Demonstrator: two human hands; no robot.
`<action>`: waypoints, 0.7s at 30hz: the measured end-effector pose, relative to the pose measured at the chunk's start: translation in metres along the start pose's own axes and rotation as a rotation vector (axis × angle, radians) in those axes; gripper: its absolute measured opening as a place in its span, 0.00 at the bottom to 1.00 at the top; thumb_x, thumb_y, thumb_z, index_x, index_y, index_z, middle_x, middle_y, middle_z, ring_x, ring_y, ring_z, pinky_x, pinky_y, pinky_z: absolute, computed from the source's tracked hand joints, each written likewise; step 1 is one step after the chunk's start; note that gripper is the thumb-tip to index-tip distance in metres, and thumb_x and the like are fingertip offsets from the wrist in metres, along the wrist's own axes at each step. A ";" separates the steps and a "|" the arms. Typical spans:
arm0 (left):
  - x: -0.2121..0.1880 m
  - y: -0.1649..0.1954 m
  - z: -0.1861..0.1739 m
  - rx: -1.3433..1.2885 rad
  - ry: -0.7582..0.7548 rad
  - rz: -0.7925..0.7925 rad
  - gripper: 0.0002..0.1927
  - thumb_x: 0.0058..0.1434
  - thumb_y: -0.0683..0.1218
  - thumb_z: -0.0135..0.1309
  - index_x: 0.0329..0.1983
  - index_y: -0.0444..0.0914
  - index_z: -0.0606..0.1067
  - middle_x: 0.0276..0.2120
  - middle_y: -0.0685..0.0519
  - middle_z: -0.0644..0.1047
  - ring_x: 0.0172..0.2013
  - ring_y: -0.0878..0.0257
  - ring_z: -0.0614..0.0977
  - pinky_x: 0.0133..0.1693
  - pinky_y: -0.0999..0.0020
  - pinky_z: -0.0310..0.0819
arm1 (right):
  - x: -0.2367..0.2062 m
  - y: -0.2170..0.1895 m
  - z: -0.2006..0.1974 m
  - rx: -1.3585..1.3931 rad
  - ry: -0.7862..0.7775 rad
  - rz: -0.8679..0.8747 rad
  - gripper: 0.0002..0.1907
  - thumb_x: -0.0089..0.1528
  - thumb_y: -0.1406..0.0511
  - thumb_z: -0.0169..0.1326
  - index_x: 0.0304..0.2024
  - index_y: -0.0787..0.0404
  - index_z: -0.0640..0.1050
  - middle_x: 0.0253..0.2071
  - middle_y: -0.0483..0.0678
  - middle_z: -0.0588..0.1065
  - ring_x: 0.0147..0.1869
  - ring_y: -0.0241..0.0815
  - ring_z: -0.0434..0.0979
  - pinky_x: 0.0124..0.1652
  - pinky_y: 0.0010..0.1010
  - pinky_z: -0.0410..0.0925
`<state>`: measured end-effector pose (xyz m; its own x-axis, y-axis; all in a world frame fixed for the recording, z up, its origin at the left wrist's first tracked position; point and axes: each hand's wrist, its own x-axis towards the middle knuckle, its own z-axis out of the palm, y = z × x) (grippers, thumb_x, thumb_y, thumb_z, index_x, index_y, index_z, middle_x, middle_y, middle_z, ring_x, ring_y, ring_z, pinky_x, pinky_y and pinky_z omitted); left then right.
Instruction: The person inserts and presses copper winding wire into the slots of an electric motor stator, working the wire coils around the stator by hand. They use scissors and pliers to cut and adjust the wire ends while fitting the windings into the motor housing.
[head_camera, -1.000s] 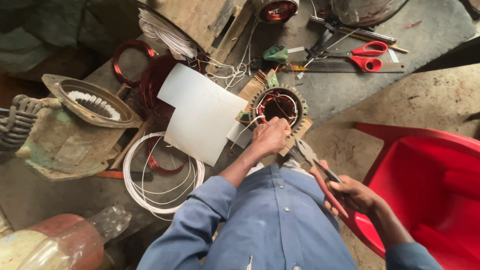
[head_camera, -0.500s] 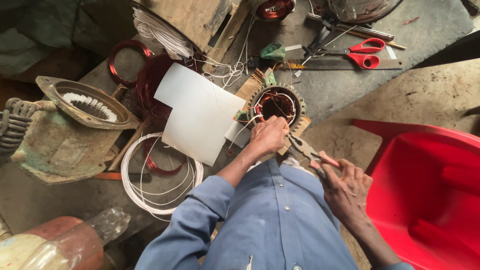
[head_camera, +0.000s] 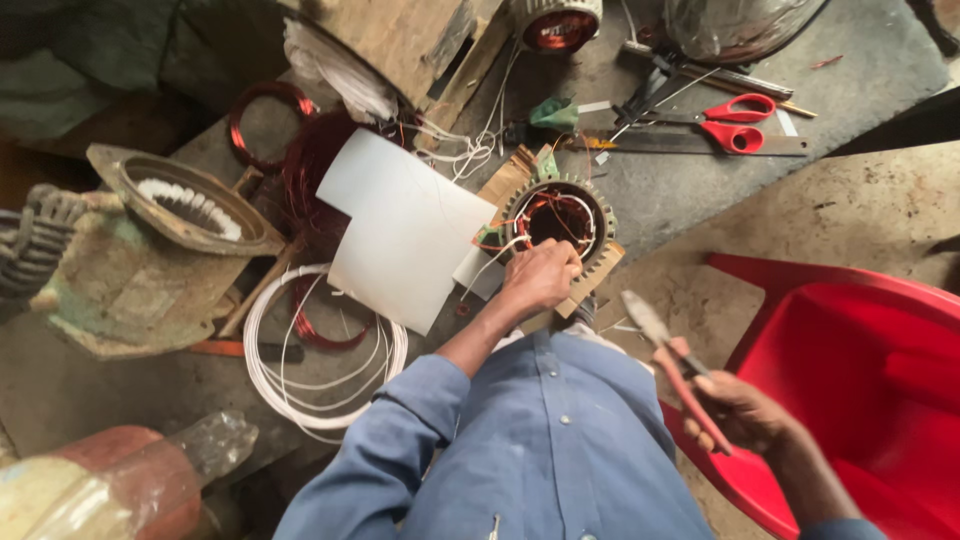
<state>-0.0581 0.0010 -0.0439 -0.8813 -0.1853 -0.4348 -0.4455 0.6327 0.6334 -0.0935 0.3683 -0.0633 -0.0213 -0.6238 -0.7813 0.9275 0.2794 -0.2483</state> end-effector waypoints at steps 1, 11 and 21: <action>-0.001 0.000 0.000 -0.010 0.004 -0.008 0.09 0.63 0.52 0.52 0.41 0.46 0.79 0.43 0.49 0.77 0.48 0.48 0.79 0.50 0.51 0.71 | -0.005 -0.007 -0.006 -0.053 0.112 0.041 0.20 0.57 0.52 0.53 0.39 0.62 0.77 0.24 0.57 0.78 0.21 0.48 0.78 0.23 0.36 0.71; -0.036 0.003 -0.008 -0.020 0.291 0.133 0.08 0.61 0.45 0.56 0.44 0.45 0.78 0.40 0.50 0.78 0.40 0.49 0.82 0.42 0.53 0.76 | 0.081 -0.149 0.042 -1.547 0.816 -0.526 0.23 0.63 0.50 0.59 0.46 0.62 0.79 0.41 0.61 0.79 0.46 0.61 0.79 0.44 0.48 0.70; -0.045 0.006 -0.005 0.002 0.472 0.030 0.06 0.62 0.45 0.56 0.42 0.45 0.78 0.40 0.53 0.79 0.40 0.51 0.83 0.40 0.55 0.76 | 0.109 -0.137 0.138 -1.331 0.056 -1.201 0.16 0.56 0.65 0.60 0.48 0.57 0.82 0.46 0.50 0.80 0.44 0.50 0.82 0.41 0.37 0.75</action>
<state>-0.0213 0.0095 -0.0178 -0.8694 -0.4881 -0.0769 -0.4185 0.6445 0.6399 -0.1715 0.1614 -0.0351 -0.4267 -0.8924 0.1469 -0.4970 0.0957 -0.8625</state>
